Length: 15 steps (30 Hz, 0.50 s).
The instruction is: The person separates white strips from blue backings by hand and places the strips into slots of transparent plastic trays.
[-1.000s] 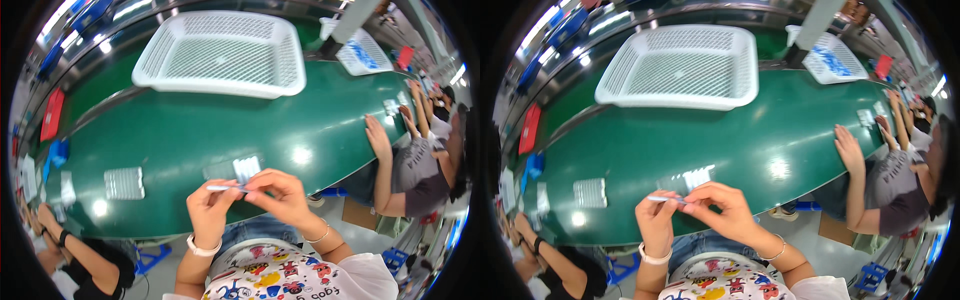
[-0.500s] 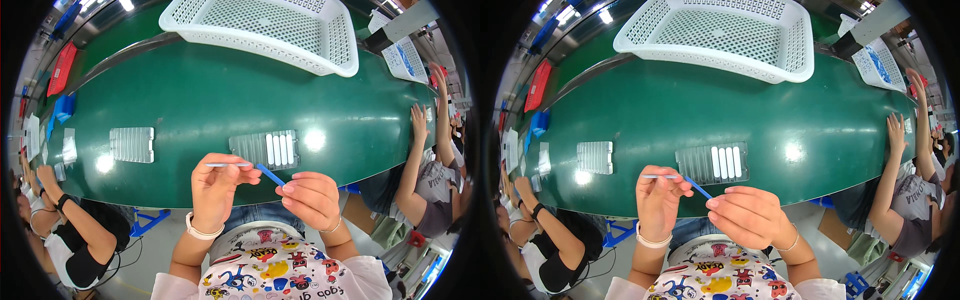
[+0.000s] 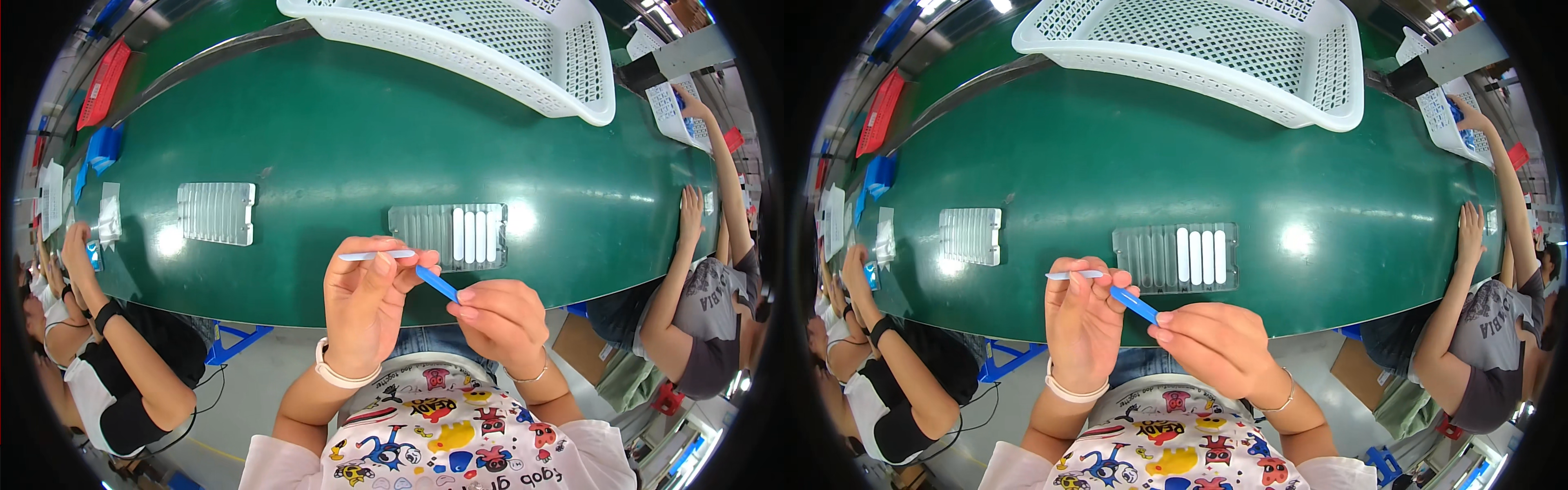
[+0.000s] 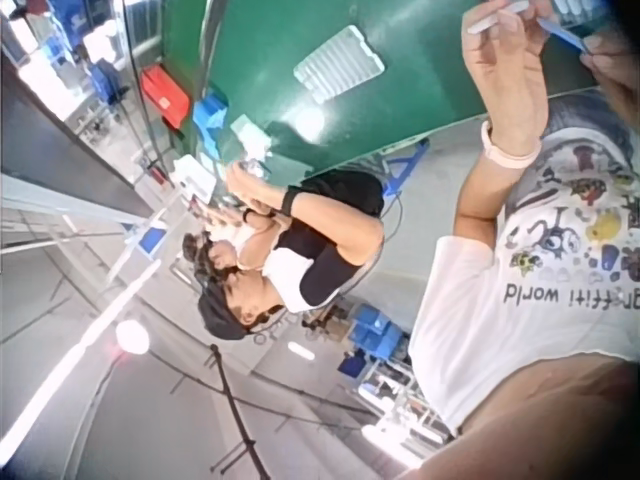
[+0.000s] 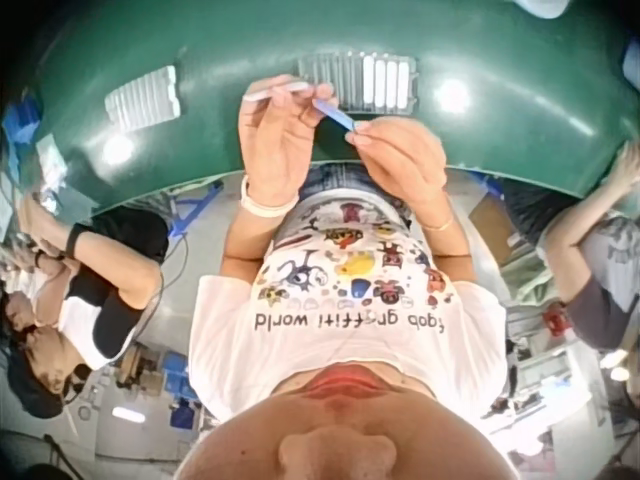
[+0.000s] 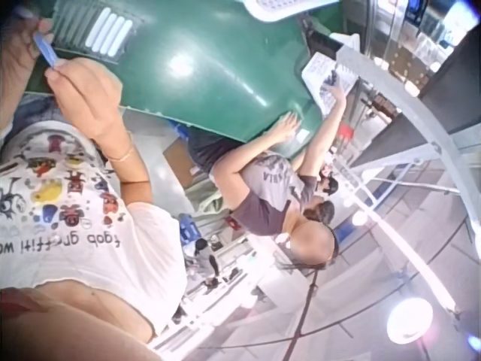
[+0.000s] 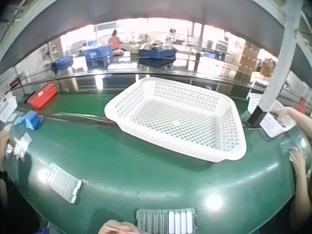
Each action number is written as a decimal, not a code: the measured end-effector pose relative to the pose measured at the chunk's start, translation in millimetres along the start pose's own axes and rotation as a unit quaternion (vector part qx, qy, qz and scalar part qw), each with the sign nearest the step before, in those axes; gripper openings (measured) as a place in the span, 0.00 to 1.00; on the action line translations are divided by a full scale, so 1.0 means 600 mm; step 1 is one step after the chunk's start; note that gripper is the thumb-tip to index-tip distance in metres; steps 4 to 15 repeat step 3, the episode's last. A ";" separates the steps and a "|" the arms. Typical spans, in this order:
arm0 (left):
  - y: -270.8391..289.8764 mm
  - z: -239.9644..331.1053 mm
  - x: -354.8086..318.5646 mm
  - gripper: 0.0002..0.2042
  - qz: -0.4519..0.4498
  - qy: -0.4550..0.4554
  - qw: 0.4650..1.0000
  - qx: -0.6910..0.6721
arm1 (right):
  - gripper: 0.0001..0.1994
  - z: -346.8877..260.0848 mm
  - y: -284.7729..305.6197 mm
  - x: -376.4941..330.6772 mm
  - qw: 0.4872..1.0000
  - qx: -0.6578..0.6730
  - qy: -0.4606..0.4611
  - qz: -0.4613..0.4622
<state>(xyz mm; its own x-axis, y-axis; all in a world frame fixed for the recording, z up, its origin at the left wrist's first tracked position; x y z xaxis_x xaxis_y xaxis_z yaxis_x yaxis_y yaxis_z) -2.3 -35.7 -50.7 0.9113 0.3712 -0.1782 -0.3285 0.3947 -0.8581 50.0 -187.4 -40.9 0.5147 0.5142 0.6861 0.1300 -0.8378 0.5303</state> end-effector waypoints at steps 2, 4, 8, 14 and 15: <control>0.002 0.000 -0.005 0.08 -0.002 -0.001 1.000 -0.014 | 0.15 0.006 -0.010 -0.002 1.000 -0.026 0.001 -0.010; 0.004 -0.001 -0.009 0.08 -0.006 0.001 1.000 -0.028 | 0.15 0.009 -0.015 -0.003 0.998 -0.055 0.000 -0.018; 0.004 -0.001 -0.009 0.08 -0.006 0.001 1.000 -0.028 | 0.15 0.009 -0.015 -0.003 0.998 -0.055 0.000 -0.018; 0.004 -0.001 -0.009 0.08 -0.006 0.001 1.000 -0.028 | 0.15 0.009 -0.015 -0.003 0.998 -0.055 0.000 -0.018; 0.004 -0.001 -0.009 0.08 -0.006 0.001 1.000 -0.028 | 0.15 0.009 -0.015 -0.003 0.998 -0.055 0.000 -0.018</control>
Point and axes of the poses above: each hand's wrist, its own x-axis towards the middle knuckle, its own y-axis out of the back of the hand, z = x × y, the point moved 1 cm from there along x, towards the middle knuckle, and after that the axes turned 6 degrees about -x, right-handed, at the moved point
